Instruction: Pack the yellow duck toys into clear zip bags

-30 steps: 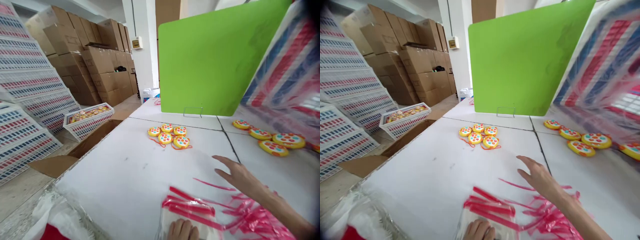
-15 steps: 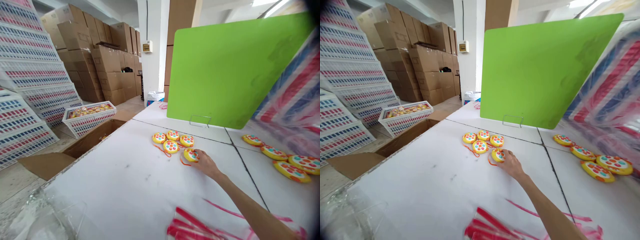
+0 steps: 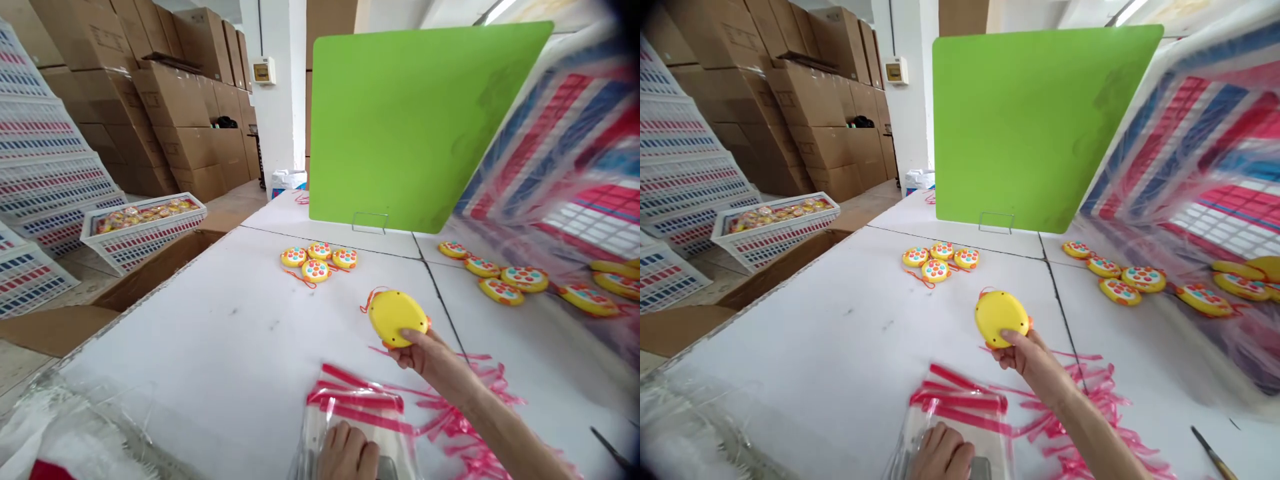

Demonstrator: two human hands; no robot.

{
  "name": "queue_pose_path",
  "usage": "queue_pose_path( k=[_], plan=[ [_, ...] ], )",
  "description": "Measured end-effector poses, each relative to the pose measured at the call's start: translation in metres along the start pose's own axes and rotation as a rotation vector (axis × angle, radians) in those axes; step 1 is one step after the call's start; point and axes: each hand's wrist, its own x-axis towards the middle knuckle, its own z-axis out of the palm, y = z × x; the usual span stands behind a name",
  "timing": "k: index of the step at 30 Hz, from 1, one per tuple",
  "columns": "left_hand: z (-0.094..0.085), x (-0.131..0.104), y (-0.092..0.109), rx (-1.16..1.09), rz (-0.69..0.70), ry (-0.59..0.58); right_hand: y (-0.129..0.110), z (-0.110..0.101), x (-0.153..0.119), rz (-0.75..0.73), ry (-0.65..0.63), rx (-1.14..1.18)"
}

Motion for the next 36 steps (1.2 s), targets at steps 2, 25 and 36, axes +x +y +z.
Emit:
queue_pose_path(
  k=[2, 25, 36],
  plan=[
    [-0.009, 0.006, 0.001, -0.044, -0.026, -0.078, 0.003, 0.001, -0.017, -0.016, 0.012, -0.063],
    [-0.068, 0.120, -0.001, -0.596, -0.594, -0.364, 0.029, 0.037, -0.101, -0.132, 0.011, -0.620],
    [-0.072, 0.038, 0.011, -0.016, -0.121, -0.707, 0.044, 0.019, -0.103, -0.094, 0.201, -0.592]
  ],
)
